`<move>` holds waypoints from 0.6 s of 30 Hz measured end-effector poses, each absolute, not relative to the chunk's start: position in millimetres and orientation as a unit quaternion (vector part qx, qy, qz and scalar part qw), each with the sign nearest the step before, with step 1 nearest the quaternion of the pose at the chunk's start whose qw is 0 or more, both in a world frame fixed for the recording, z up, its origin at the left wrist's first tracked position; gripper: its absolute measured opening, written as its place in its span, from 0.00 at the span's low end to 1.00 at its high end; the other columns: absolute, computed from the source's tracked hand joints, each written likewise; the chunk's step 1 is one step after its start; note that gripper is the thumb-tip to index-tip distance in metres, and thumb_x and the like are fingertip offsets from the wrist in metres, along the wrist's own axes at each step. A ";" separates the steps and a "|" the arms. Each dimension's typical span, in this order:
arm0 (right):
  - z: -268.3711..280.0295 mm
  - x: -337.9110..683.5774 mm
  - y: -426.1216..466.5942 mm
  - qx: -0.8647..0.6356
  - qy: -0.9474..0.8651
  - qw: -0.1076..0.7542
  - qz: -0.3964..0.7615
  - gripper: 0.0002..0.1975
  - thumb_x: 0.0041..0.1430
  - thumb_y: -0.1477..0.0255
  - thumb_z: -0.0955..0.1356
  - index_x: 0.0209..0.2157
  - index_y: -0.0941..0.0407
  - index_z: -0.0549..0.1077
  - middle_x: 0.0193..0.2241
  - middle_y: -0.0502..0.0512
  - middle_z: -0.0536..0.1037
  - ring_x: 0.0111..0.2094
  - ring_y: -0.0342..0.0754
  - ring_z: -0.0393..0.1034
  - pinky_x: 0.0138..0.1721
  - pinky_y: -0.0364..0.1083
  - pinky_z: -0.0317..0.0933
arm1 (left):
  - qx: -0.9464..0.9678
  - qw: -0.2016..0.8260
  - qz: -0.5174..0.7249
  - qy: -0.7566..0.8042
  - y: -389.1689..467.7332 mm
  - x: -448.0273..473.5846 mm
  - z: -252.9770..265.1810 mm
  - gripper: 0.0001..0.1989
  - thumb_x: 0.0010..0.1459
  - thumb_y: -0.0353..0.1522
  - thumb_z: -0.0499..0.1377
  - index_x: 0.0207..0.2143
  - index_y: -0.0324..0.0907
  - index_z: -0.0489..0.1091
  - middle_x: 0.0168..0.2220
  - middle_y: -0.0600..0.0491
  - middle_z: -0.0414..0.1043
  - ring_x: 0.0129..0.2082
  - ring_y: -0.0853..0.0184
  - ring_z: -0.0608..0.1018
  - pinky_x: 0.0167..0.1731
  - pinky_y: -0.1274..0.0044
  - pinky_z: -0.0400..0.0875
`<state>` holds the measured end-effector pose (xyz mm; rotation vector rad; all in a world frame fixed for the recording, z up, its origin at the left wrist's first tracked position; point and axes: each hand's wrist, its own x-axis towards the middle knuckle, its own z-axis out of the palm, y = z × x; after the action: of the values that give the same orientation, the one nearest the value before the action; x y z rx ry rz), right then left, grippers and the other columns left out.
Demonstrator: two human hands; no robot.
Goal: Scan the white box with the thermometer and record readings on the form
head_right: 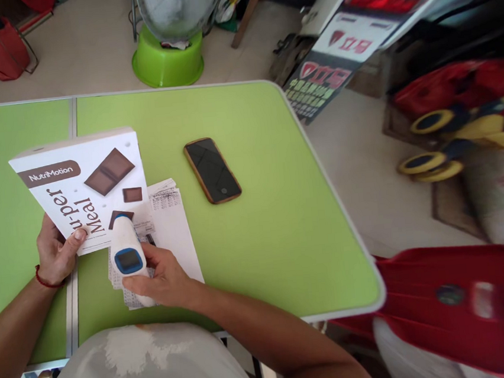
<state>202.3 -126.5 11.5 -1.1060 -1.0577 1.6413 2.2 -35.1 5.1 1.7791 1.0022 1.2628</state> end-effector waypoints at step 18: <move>16.2 213.1 -118.5 -0.474 -0.493 0.438 0.583 0.13 0.45 0.64 0.71 0.33 0.54 0.70 0.26 0.48 0.73 0.27 0.44 0.66 0.29 0.44 0.63 | 0.708 0.300 0.513 0.381 -29.7 -1.7 -4.0 0.37 0.57 0.43 0.64 0.63 0.45 0.52 0.56 0.42 0.63 0.54 0.54 0.72 0.51 0.62 0.72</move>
<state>213.1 -118.5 16.2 -1.1794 -1.2259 1.4490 -1.7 -29.7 -4.0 1.8804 1.0125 1.3605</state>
